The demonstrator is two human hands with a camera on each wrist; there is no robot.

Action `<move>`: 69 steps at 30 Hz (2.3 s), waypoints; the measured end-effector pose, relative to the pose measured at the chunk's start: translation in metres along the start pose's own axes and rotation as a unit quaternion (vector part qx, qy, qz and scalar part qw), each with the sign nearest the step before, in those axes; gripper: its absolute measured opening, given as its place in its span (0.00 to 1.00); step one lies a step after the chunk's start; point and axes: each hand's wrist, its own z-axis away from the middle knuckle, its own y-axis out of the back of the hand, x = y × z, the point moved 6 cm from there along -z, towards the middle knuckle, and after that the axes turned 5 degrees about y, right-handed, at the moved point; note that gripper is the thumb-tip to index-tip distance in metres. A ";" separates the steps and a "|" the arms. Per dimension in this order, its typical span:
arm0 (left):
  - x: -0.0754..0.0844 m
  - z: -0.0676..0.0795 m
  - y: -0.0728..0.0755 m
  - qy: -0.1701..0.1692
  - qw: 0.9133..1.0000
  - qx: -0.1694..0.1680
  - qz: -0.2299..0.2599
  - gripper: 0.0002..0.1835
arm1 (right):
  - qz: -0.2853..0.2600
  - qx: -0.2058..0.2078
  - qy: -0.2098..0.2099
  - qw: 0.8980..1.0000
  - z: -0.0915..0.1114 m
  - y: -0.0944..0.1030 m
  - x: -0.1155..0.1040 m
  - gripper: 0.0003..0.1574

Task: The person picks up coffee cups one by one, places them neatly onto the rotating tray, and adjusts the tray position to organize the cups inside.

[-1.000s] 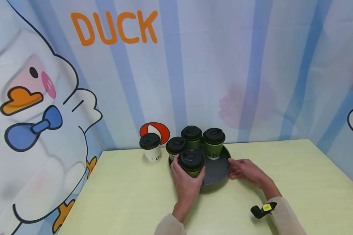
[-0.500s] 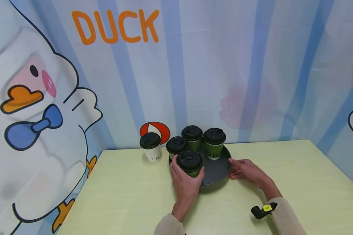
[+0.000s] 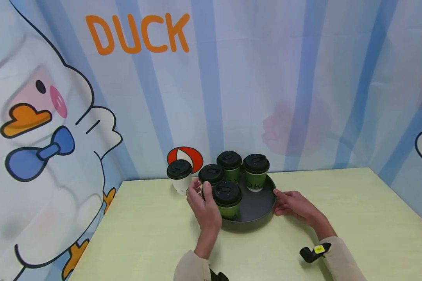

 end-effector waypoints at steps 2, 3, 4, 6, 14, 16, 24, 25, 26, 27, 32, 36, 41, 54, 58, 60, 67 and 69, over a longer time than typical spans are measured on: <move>-0.005 -0.017 0.009 0.062 0.998 -0.011 0.006 0.27 | -0.002 0.010 -0.001 1.000 0.000 0.000 0.000 0.41; -0.011 -0.026 0.013 0.094 0.995 -0.023 -0.005 0.26 | -0.004 0.015 -0.002 1.000 0.000 -0.001 0.000 0.41; -0.019 -0.033 0.017 0.125 0.991 -0.042 -0.020 0.26 | -0.003 0.016 0.000 1.000 0.000 -0.001 0.000 0.41; -0.038 -0.044 0.023 0.181 0.978 -0.092 -0.052 0.25 | -0.005 0.025 -0.004 1.000 0.000 -0.002 0.001 0.40; -0.097 -0.045 0.018 0.285 0.916 -0.283 0.005 0.23 | -0.005 0.001 -0.009 1.000 0.000 -0.005 0.001 0.38; -0.099 -0.044 0.018 0.279 0.917 -0.284 0.016 0.24 | -0.013 -0.020 -0.010 1.000 0.001 -0.004 0.001 0.37; -0.095 -0.046 0.019 0.270 0.922 -0.276 0.021 0.23 | -0.029 -0.072 -0.012 0.997 0.004 -0.002 0.003 0.36; -0.096 -0.046 0.019 0.270 0.922 -0.276 0.020 0.23 | -0.031 -0.066 -0.007 0.997 0.003 -0.003 0.002 0.37; -0.096 -0.046 0.019 0.269 0.922 -0.276 0.020 0.23 | -0.035 -0.057 -0.005 0.998 0.003 -0.003 0.001 0.38; -0.096 -0.046 0.019 0.270 0.922 -0.277 0.018 0.23 | -0.036 -0.049 -0.001 0.998 0.002 -0.003 0.001 0.38; -0.094 -0.046 0.019 0.274 0.919 -0.285 0.011 0.23 | -0.037 -0.066 -0.011 0.997 0.005 -0.004 0.002 0.32; -0.084 -0.044 0.021 0.272 0.918 -0.289 0.005 0.22 | -0.044 -0.107 -0.011 0.993 0.009 -0.002 0.003 0.31; -0.098 -0.048 0.019 0.268 0.921 -0.281 0.000 0.23 | -0.040 -0.091 0.003 0.995 0.006 -0.001 0.001 0.37; -0.097 -0.048 0.020 0.275 0.921 -0.277 -0.016 0.26 | -0.060 -0.113 0.001 0.992 0.007 -0.002 0.002 0.32; -0.097 -0.047 0.020 0.280 0.919 -0.279 -0.016 0.27 | -0.062 -0.135 -0.010 0.989 0.009 -0.004 0.003 0.28; -0.098 -0.048 0.020 0.280 0.919 -0.278 -0.013 0.26 | -0.066 -0.133 -0.007 0.989 0.009 -0.003 0.003 0.28; -0.098 -0.049 0.019 0.279 0.918 -0.280 -0.008 0.27 | -0.068 -0.132 -0.009 0.989 0.010 -0.003 0.003 0.27; -0.097 -0.048 0.020 0.283 0.917 -0.280 -0.010 0.27 | -0.072 -0.136 -0.009 0.988 0.010 -0.004 0.003 0.26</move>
